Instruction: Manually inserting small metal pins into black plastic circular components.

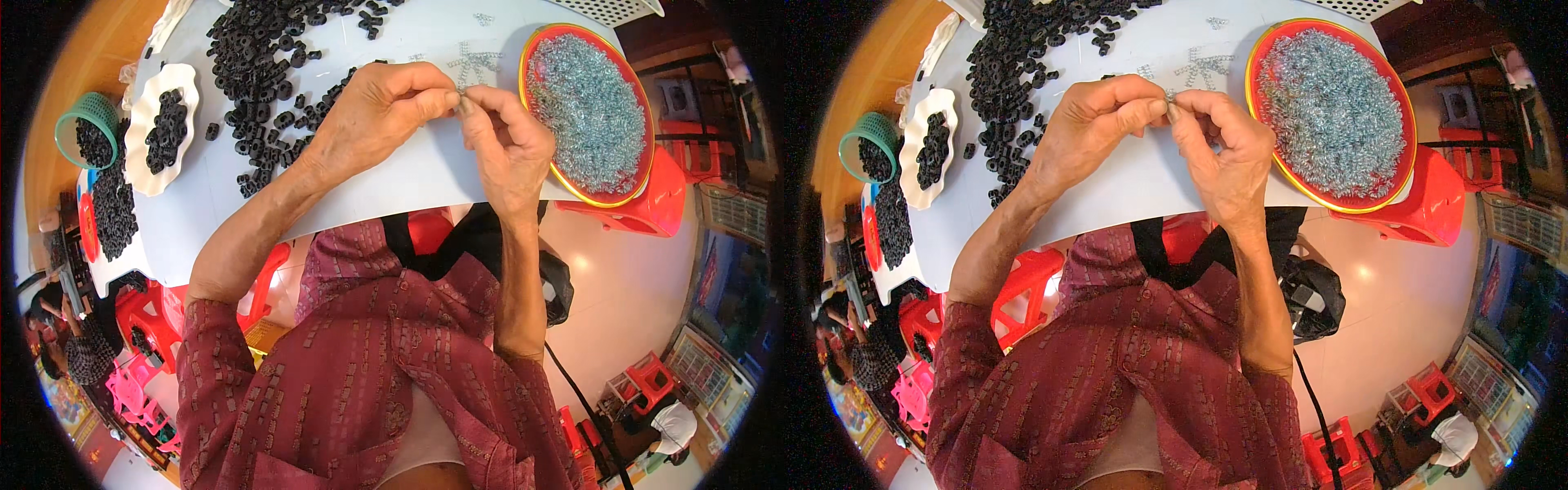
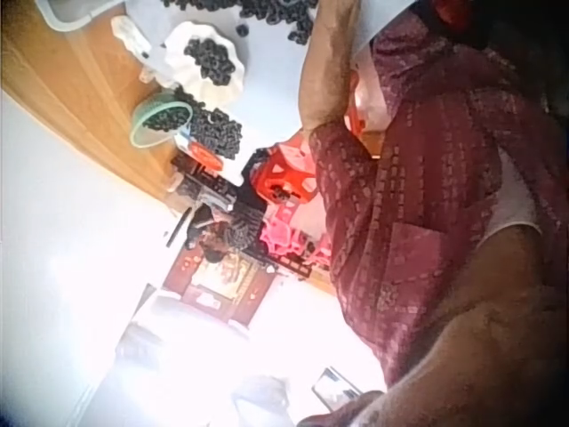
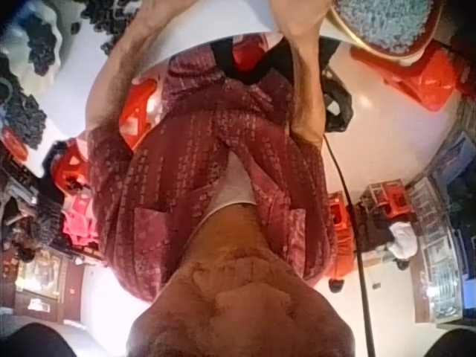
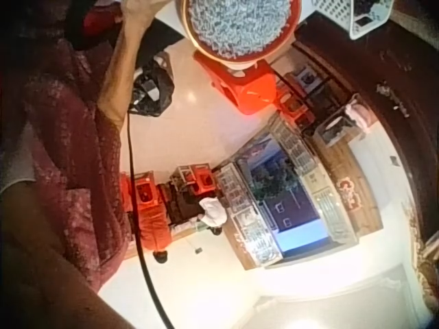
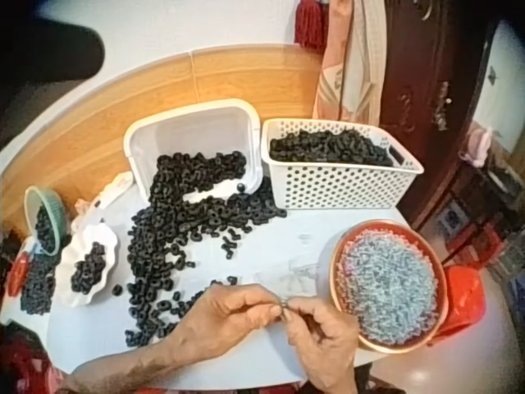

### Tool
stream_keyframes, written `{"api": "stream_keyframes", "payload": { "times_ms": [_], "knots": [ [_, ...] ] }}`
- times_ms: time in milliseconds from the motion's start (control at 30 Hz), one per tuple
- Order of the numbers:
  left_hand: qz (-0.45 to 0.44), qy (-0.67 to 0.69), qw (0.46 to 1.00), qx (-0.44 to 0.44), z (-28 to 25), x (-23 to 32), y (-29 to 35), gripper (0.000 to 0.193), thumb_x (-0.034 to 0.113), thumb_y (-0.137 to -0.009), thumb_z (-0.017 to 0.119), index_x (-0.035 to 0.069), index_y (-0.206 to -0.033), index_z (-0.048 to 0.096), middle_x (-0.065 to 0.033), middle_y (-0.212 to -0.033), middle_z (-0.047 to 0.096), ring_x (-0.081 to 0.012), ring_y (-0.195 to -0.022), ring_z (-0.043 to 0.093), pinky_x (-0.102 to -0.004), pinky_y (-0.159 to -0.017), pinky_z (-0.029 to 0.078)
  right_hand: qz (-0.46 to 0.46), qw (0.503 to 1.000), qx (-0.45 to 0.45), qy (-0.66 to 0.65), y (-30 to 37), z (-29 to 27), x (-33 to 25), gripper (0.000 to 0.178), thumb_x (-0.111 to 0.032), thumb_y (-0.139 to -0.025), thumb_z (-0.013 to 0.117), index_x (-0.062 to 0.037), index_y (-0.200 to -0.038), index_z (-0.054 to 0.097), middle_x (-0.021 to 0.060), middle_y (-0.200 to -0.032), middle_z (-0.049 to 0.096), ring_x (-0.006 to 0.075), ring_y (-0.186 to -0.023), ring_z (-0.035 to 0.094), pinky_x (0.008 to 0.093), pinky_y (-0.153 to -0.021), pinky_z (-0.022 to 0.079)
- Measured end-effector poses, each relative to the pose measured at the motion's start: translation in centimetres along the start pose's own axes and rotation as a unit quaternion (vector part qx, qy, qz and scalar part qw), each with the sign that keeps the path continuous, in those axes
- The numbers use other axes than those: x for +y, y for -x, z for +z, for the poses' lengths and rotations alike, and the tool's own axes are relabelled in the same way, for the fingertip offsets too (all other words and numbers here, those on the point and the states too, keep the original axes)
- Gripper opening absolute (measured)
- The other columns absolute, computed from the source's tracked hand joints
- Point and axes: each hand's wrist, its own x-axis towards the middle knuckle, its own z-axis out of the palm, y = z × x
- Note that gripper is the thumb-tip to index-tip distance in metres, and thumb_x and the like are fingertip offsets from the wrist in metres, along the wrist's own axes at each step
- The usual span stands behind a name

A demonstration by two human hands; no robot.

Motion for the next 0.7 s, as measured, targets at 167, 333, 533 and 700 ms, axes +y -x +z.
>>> {"api": "stream_keyframes", "payload": {
  "times_ms": [167, 333, 533, 700],
  "knots": [
    [-0.005, -0.063, 0.998, -0.012, -0.38, 0.46, 0.07, 0.018, 0.015, -0.088, 0.060, -0.002, -0.090, 0.067, -0.0034, -0.074, 0.065, -0.0085, -0.070, 0.057, -0.0236, -0.066, 0.047, 0.007, 1.000, 0.004, 0.020, 0.13, -0.06, 0.13, 0.010, -0.003, -0.083, 0.066, 0.0020, -0.091, 0.065, 0.0004, -0.074, 0.063, 0.0036, -0.062, 0.052, 0.0196, -0.055, 0.043],
    [-0.017, -0.010, 1.000, -0.016, -0.32, 0.33, -0.01, 0.020, 0.017, -0.089, 0.057, -0.001, -0.089, 0.066, -0.0035, -0.073, 0.064, -0.0097, -0.068, 0.056, -0.0249, -0.065, 0.047, 0.011, 1.000, 0.004, 0.024, 0.15, -0.11, 0.17, 0.009, -0.002, -0.082, 0.065, 0.0018, -0.090, 0.065, -0.0002, -0.073, 0.063, 0.0039, -0.062, 0.053, 0.0200, -0.056, 0.044],
    [-0.062, 0.068, 0.995, -0.049, -0.48, 0.08, 0.06, 0.023, 0.019, -0.090, 0.051, 0.000, -0.086, 0.064, -0.0032, -0.073, 0.062, -0.0109, -0.064, 0.053, -0.0257, -0.063, 0.047, 0.001, 1.000, 0.008, 0.017, 0.13, -0.07, -0.04, 0.009, -0.001, -0.081, 0.065, 0.0017, -0.089, 0.064, -0.0001, -0.073, 0.063, 0.0040, -0.062, 0.054, 0.0204, -0.057, 0.046],
    [-0.031, 0.038, 0.998, -0.042, -0.23, 0.05, -0.02, 0.019, 0.017, -0.090, 0.053, 0.000, -0.087, 0.062, -0.0018, -0.072, 0.061, -0.0090, -0.066, 0.054, -0.0237, -0.062, 0.046, 0.009, 1.000, 0.007, -0.003, 0.20, -0.21, -0.19, 0.008, -0.001, -0.082, 0.065, 0.0021, -0.089, 0.064, -0.0005, -0.075, 0.063, 0.0039, -0.064, 0.053, 0.0205, -0.059, 0.046]
  ]
}}
